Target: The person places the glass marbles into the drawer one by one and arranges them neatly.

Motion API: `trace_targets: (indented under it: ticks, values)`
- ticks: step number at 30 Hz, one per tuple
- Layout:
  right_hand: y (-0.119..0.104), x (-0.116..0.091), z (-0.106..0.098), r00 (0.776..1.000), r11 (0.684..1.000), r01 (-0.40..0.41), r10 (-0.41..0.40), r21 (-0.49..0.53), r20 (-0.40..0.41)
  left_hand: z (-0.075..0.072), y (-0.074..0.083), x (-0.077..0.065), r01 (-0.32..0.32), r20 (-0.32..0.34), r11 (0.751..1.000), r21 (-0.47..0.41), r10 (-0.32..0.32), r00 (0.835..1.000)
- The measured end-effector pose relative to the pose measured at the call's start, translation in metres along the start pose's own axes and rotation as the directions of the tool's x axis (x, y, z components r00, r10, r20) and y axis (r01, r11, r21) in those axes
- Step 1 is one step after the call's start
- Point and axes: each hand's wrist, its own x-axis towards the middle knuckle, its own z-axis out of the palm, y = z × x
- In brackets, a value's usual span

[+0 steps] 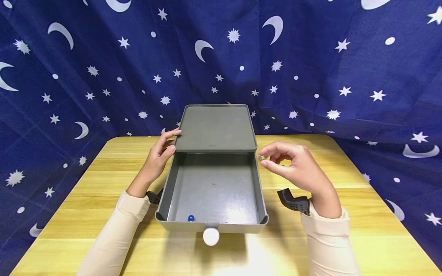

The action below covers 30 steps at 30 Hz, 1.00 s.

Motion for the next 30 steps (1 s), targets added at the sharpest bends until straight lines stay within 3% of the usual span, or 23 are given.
trace_targets:
  ticks: [30]
  values:
    - [-0.007, 0.008, 0.022, 0.991, 0.998, 0.061, -0.061, 0.008, 0.117, 0.0, 0.001, 0.0, 0.011, 0.003, 1.0, -0.011, -0.011, 1.0]
